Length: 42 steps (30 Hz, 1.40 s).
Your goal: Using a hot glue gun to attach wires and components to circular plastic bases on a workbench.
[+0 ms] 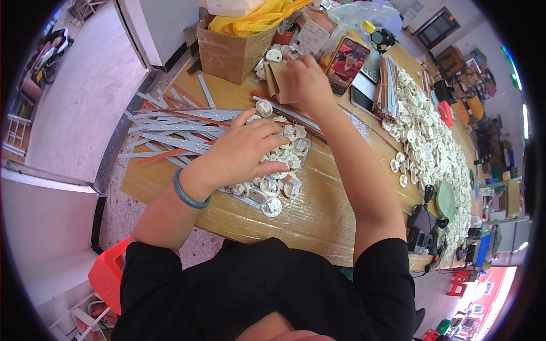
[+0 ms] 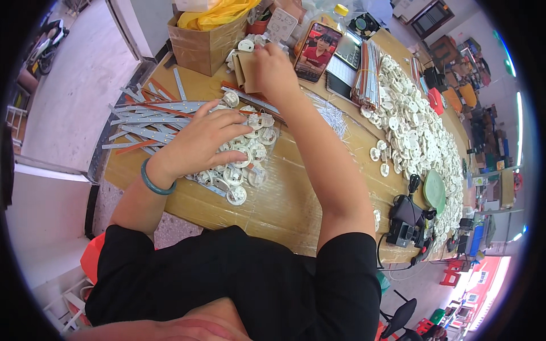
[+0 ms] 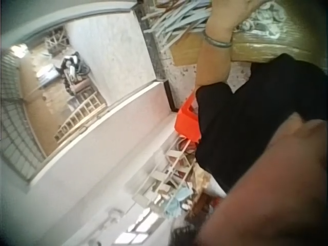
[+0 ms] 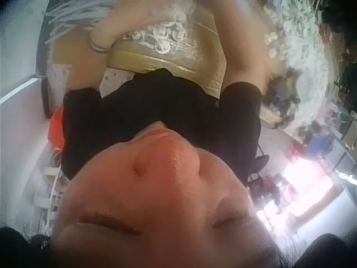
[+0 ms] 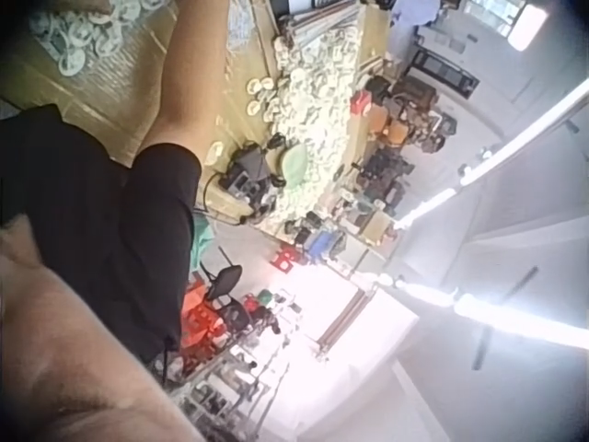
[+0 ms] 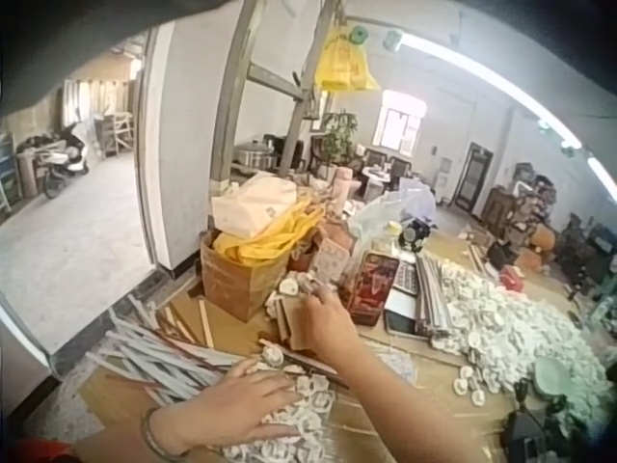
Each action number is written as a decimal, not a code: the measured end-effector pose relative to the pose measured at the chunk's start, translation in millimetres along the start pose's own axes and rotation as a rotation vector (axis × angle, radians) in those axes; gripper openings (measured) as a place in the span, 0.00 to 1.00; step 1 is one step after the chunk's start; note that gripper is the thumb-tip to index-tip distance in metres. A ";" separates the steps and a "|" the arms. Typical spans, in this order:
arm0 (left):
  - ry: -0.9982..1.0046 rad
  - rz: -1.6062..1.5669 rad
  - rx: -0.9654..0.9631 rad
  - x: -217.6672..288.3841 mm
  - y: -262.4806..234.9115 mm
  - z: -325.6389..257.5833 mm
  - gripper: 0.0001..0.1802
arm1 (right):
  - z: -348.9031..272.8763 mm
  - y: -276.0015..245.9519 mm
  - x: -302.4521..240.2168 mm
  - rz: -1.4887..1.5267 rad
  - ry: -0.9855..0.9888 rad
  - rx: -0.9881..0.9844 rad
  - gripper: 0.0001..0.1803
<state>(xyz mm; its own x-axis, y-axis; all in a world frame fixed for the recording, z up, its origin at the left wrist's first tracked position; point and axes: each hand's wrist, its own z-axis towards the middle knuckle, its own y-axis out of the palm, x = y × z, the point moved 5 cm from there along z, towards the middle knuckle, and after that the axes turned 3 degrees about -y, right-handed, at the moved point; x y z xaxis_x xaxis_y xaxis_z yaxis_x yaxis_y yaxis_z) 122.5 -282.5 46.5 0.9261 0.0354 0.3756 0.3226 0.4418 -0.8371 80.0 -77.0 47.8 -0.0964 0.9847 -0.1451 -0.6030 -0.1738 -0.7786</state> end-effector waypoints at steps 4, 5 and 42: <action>-0.029 -0.009 -0.049 1.2 -2.0 -0.2 0.28 | -10.2 4.3 -3.0 0.100 -0.030 -0.060 0.11; -0.029 -0.005 -0.045 1.9 -2.4 -0.5 0.28 | -11.1 1.6 -3.9 0.097 -0.028 -0.059 0.11; -0.007 0.109 0.468 21.4 -29.0 12.3 0.20 | -499.9 -379.6 -1.6 0.143 1.088 0.797 0.07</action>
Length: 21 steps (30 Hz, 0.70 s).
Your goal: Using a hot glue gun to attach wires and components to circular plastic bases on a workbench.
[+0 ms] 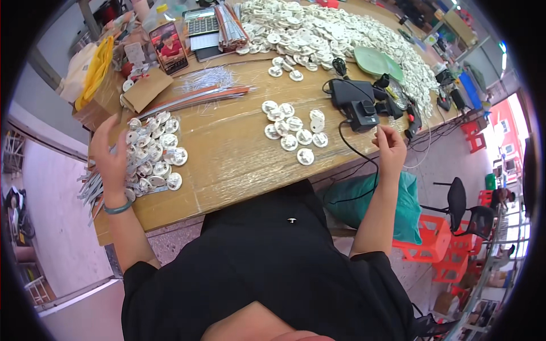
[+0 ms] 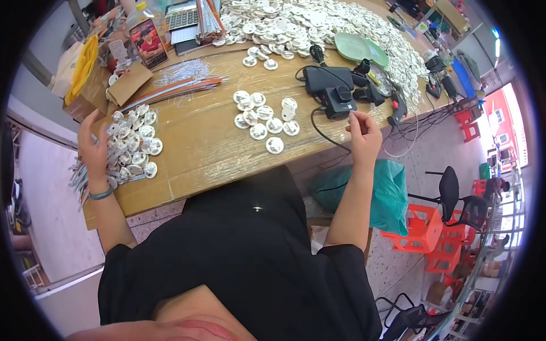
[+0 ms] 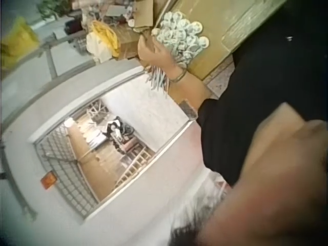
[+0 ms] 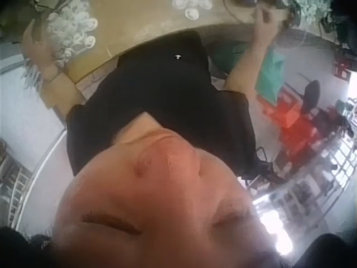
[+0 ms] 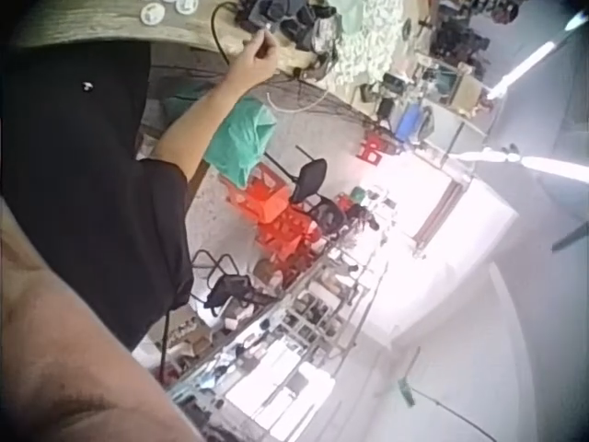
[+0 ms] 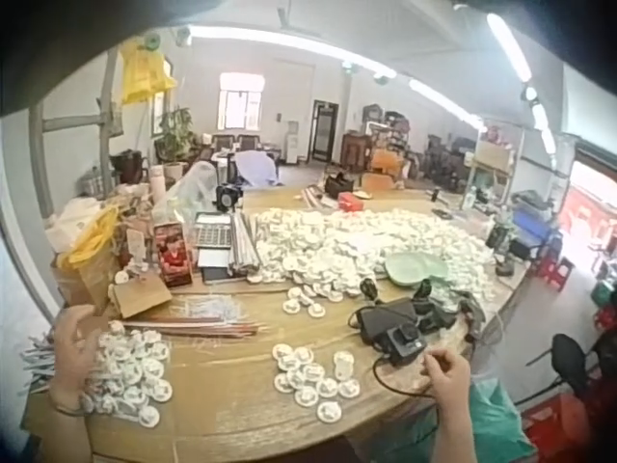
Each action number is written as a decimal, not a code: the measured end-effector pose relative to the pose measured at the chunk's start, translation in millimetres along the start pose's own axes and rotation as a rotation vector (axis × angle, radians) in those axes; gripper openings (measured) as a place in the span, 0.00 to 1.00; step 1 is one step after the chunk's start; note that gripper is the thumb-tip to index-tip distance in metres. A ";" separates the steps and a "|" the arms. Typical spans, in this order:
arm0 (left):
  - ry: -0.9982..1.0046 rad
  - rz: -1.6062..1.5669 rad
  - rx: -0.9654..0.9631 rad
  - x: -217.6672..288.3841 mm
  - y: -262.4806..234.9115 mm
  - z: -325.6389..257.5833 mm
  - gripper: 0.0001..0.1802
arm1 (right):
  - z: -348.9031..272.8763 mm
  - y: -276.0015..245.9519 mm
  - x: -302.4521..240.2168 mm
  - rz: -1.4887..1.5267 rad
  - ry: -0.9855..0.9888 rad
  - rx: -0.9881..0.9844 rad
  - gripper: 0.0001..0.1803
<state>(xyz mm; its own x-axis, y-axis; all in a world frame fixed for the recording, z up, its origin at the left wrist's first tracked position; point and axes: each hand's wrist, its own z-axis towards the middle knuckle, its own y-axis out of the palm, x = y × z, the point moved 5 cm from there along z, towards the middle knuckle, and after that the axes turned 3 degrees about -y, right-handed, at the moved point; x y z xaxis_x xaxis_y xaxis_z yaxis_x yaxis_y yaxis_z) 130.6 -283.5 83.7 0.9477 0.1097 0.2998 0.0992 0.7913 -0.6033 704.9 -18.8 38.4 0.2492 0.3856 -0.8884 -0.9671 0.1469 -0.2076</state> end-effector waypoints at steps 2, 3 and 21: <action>-0.021 0.042 0.058 7.4 -12.0 -0.4 0.19 | 6.7 -11.6 4.5 -0.073 0.002 0.018 0.07; -0.041 0.097 0.062 14.4 -21.8 -3.3 0.19 | 12.3 -18.0 7.9 -0.147 0.003 0.028 0.08; -0.038 -0.013 -0.148 131.0 26.4 -118.1 0.10 | 191.9 -192.3 230.7 -0.519 0.423 0.287 0.35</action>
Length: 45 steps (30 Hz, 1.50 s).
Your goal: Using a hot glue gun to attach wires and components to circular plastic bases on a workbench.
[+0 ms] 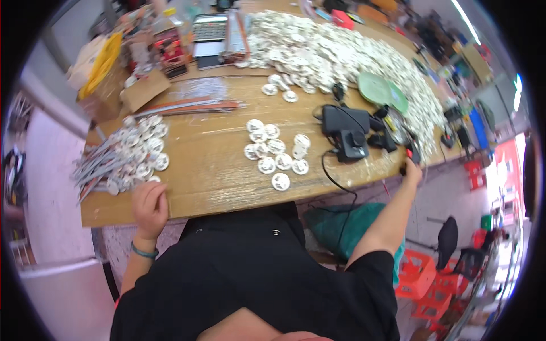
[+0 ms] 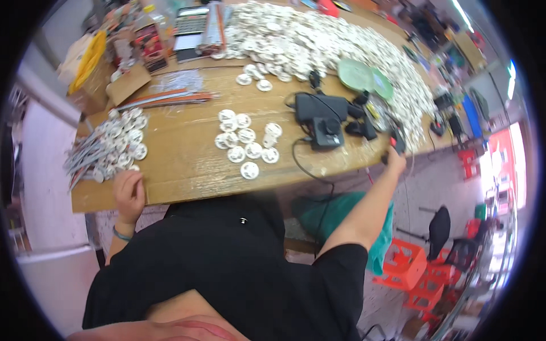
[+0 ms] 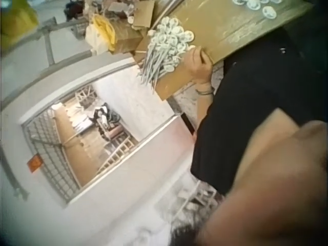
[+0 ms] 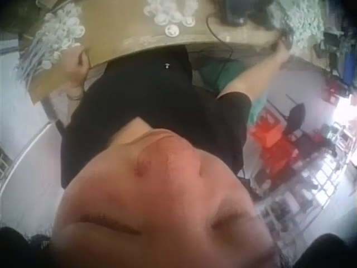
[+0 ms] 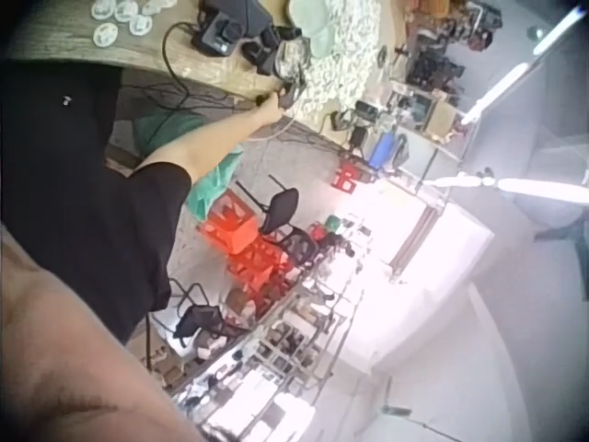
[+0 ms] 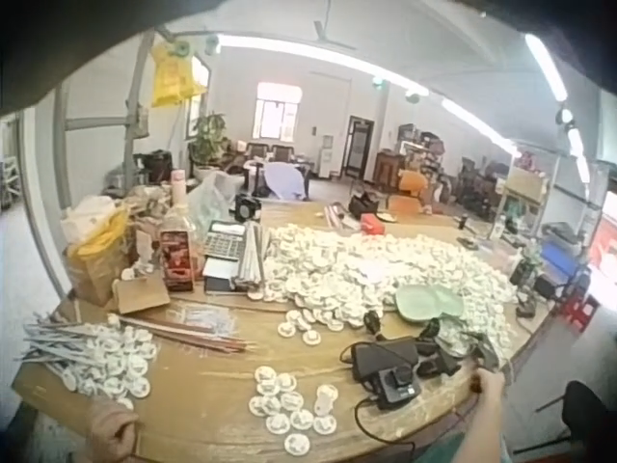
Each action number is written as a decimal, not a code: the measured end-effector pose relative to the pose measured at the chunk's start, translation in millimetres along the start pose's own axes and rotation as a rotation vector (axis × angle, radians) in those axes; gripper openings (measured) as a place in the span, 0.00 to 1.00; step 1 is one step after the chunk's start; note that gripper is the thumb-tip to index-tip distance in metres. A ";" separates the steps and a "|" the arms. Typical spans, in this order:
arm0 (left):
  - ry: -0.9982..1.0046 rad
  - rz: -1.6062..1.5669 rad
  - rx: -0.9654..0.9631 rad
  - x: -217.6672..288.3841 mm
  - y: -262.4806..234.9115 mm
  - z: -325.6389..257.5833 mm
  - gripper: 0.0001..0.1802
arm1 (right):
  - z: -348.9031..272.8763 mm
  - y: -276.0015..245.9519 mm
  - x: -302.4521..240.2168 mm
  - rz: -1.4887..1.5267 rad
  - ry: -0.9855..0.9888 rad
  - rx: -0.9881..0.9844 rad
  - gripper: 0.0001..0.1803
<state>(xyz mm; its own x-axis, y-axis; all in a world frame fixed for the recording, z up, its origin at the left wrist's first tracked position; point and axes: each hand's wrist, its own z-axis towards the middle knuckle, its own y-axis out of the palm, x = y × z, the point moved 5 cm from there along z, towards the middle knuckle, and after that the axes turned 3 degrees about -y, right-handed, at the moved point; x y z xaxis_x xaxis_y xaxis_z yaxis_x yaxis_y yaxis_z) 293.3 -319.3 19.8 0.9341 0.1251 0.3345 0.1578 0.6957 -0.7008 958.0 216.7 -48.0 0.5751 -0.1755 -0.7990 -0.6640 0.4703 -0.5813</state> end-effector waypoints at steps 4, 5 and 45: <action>-0.025 -0.003 0.028 -0.9 0.2 2.0 0.10 | -17.7 -10.8 -4.0 0.462 -0.174 0.091 0.22; -0.020 0.012 0.032 1.7 -0.8 1.2 0.11 | -47.3 -5.0 -31.4 0.615 -0.076 0.042 0.19; 0.375 -0.224 -0.431 78.7 177.8 138.3 0.23 | -411.2 74.0 -194.1 1.168 -0.086 -0.870 0.23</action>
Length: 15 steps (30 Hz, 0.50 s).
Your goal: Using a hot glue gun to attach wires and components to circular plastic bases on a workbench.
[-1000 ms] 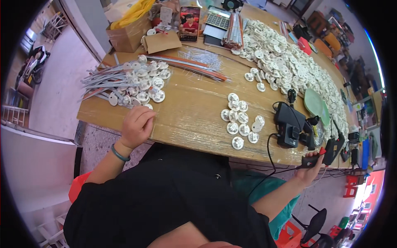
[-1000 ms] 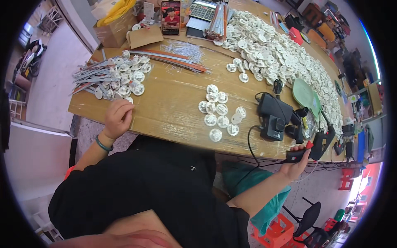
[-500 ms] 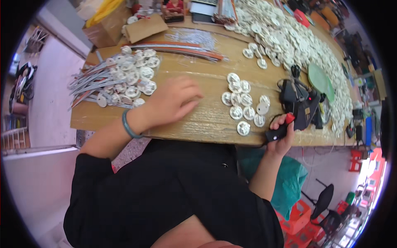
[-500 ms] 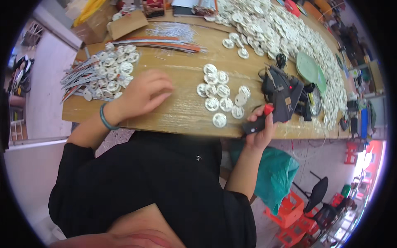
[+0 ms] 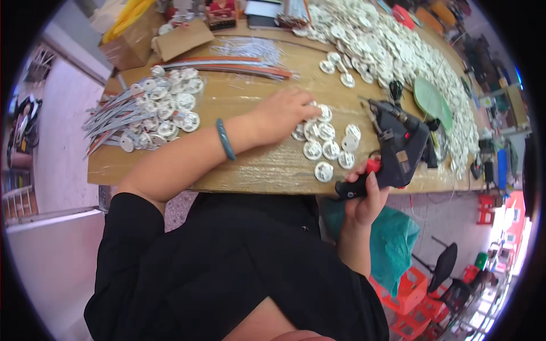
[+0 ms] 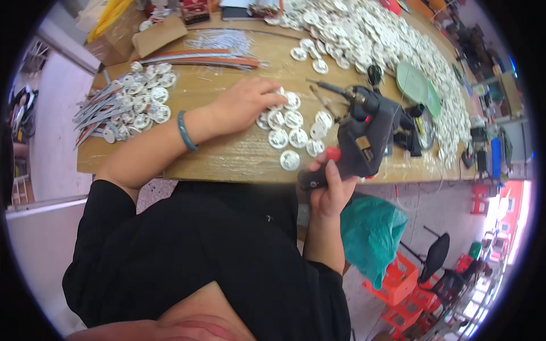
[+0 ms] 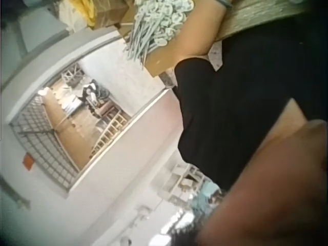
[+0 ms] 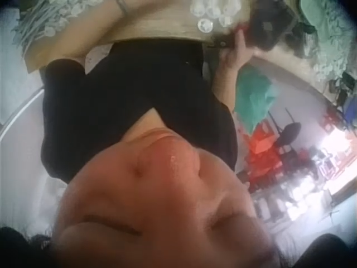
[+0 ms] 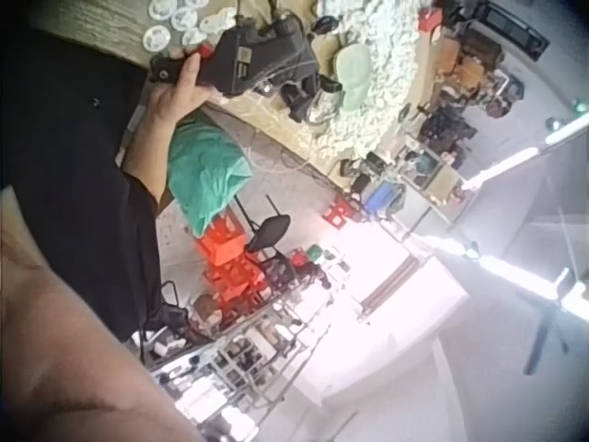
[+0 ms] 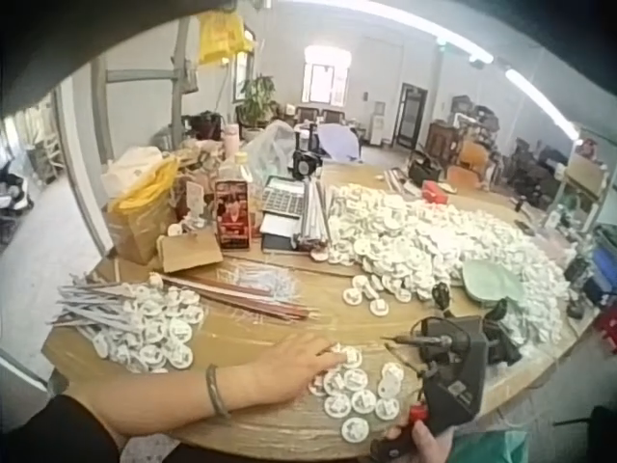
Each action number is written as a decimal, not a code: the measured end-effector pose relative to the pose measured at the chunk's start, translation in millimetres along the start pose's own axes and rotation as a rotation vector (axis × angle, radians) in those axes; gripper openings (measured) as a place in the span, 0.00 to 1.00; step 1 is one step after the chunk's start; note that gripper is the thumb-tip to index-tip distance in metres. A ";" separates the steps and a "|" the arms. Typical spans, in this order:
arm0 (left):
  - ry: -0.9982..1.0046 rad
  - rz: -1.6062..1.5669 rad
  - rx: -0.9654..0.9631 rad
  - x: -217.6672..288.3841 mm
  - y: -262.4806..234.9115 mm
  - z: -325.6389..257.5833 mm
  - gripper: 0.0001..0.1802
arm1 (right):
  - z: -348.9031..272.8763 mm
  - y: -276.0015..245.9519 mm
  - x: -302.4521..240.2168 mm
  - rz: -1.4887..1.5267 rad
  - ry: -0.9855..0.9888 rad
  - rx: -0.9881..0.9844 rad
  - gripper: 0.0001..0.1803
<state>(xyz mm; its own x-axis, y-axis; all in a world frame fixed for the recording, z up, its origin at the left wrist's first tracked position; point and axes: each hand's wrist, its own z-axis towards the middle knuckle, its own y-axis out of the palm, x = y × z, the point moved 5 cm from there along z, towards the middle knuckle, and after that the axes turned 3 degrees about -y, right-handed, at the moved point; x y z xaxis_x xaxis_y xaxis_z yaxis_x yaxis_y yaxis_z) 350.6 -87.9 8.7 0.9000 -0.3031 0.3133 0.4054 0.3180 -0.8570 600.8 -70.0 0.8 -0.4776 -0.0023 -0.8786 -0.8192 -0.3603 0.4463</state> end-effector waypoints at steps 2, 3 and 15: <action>0.028 0.053 0.022 -2.1 -3.0 4.8 0.17 | 3.0 0.4 13.2 0.011 0.022 -0.010 0.23; 0.025 0.089 0.050 -0.2 -9.6 2.4 0.15 | 4.4 -1.7 20.2 0.023 0.050 -0.003 0.23; -0.231 -0.048 -0.277 -20.5 -64.7 -40.9 0.17 | 18.9 -2.4 30.0 0.167 0.131 -0.155 0.20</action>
<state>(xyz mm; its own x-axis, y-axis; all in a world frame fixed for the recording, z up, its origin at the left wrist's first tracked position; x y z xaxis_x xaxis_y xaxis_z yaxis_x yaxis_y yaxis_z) 299.3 -139.0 40.9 0.9060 -0.0905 0.4134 0.4183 0.0435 -0.9073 582.5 -51.6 -23.3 -0.5490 -0.1910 -0.8137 -0.6690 -0.4831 0.5648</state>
